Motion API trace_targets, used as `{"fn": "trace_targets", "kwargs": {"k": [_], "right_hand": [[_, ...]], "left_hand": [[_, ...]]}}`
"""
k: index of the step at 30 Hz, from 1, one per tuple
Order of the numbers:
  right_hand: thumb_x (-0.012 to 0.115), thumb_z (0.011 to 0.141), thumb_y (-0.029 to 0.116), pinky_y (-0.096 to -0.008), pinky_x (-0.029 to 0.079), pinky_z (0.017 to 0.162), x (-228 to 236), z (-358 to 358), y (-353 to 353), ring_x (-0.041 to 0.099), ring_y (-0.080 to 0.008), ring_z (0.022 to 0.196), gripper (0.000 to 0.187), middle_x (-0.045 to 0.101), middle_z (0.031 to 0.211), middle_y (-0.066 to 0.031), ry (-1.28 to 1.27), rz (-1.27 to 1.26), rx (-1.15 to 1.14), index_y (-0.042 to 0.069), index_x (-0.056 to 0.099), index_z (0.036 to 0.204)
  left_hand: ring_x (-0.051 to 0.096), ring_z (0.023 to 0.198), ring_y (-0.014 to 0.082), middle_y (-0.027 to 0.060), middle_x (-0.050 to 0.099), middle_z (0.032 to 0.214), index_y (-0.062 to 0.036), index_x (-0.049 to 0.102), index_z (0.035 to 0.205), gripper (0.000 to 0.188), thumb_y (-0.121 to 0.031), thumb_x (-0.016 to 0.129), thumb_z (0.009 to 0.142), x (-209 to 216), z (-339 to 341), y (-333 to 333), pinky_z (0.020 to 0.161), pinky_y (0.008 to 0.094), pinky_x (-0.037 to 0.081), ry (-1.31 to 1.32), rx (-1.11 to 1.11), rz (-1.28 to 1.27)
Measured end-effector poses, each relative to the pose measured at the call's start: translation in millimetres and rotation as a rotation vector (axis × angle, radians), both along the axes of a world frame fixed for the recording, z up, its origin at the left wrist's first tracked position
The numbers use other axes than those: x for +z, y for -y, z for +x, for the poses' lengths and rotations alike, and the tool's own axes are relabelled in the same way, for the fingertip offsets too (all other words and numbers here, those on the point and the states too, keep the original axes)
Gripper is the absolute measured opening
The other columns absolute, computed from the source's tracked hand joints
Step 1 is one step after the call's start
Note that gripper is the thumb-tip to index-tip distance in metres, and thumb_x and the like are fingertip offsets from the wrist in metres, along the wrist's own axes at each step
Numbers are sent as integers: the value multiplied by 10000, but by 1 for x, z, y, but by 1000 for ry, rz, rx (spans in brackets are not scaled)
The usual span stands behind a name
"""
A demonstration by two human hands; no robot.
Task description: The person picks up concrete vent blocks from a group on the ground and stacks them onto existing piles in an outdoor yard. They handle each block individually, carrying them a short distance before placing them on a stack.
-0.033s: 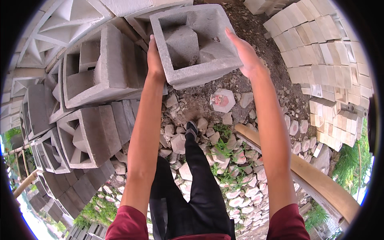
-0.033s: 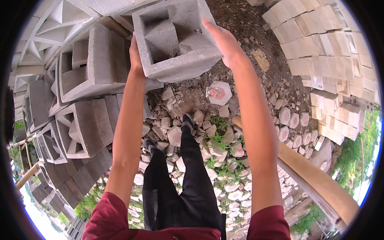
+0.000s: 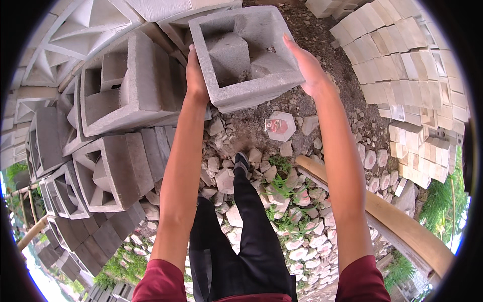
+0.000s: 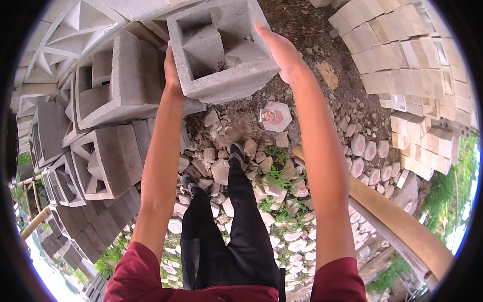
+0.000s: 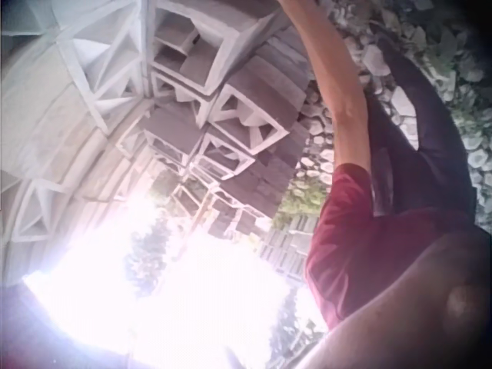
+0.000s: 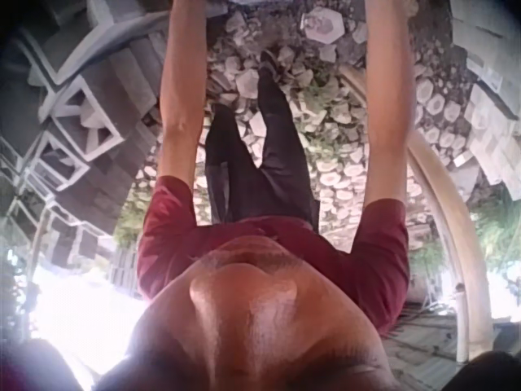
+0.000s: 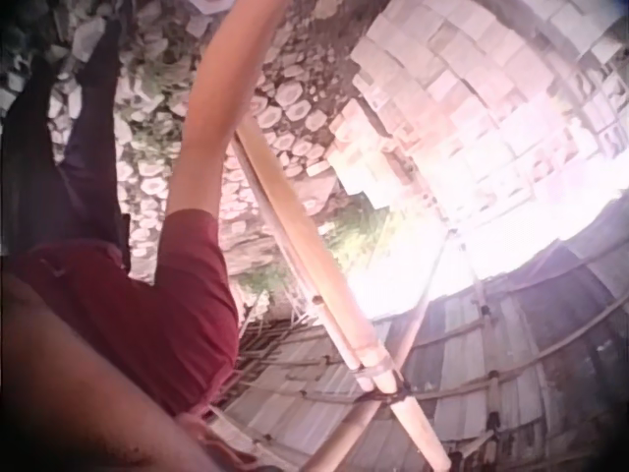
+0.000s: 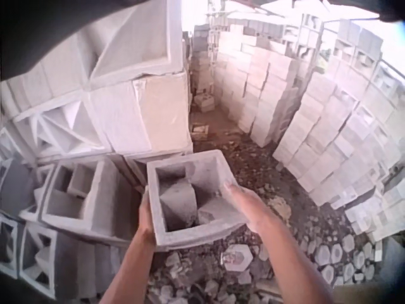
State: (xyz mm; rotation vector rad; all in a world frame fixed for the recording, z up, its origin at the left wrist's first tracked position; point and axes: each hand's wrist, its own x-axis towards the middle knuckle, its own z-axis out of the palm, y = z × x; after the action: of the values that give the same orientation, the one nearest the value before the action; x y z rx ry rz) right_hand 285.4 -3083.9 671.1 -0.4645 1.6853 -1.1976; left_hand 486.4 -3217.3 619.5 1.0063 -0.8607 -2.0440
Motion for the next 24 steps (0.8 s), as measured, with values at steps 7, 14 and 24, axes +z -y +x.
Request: {"fn": "trace_targets", "kwargs": {"k": [7,14,24], "right_hand": [[407,799,757,-518,87,1114,-14,4,-10,159,-332,1400,1012,195,1505,-203,188,-174,-218,-17,249,1430],[231,913,662,-432,282,1083,-38,71,-78,362,-339,1311,872,380,1383,-267,25,-257,-576,-90,348,1338],[523,902,518,-386,452,935,-121,326,-255,570,-281,1102,666,564,1212,-201,216,-79,-793,-51,465,1243]], "left_hand": [[446,1148,190,54,486,1269,-24,433,1323,594,-496,321,980,-8,22,-30,1006,313,322,-12,-72,7],[135,1423,225,126,210,1521,-4,206,1450,690,-487,334,973,-38,87,-92,1126,388,160,89,-146,-49],[391,1308,247,151,450,1380,14,400,1342,554,-399,396,973,-61,256,-213,1042,410,313,351,-578,119]]}}
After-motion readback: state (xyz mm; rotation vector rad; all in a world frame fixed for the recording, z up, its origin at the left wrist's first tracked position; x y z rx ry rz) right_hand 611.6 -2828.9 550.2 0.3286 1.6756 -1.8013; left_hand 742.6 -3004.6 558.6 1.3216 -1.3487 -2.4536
